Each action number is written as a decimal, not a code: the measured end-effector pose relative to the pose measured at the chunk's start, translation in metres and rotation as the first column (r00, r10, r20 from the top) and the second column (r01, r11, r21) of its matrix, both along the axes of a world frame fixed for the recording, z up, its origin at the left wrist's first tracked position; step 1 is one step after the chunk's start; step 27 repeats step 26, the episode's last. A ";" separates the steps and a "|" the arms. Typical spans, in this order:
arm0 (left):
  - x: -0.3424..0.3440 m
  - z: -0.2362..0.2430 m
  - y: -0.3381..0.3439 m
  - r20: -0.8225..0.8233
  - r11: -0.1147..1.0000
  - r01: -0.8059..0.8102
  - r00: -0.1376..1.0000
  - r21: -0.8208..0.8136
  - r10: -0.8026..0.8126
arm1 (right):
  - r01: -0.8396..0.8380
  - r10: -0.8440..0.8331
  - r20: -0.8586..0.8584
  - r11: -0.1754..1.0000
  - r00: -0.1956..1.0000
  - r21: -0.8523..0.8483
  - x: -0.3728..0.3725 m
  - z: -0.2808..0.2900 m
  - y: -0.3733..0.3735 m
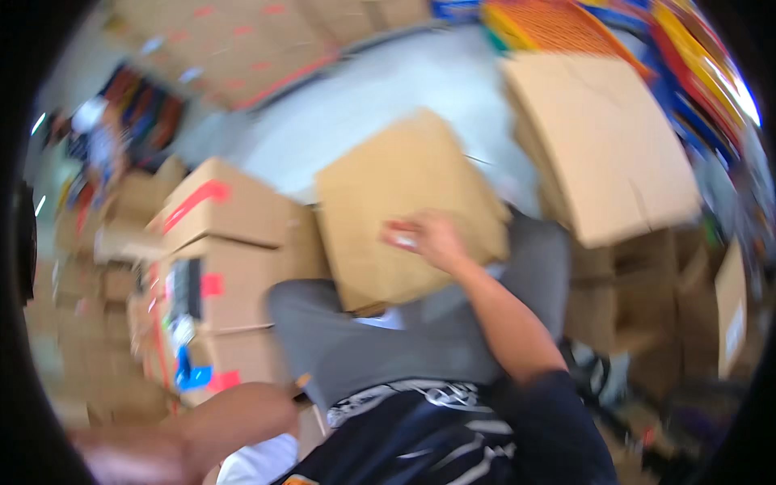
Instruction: The person stamps a series of cardboard box flats with a red stamp and ink pad, then stacks the stamped flats onto a pile.
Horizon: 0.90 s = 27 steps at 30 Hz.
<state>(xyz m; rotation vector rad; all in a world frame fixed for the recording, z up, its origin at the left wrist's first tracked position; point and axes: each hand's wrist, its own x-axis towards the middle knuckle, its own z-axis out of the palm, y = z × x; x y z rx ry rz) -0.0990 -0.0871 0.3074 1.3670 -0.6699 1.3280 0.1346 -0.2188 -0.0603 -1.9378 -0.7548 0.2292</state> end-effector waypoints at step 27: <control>0.097 -0.428 -0.016 -0.978 0.955 -0.220 -0.024 -0.197 -0.207 | -0.789 0.661 0.677 0.583 0.324 -0.191 -0.118 0.246 0.297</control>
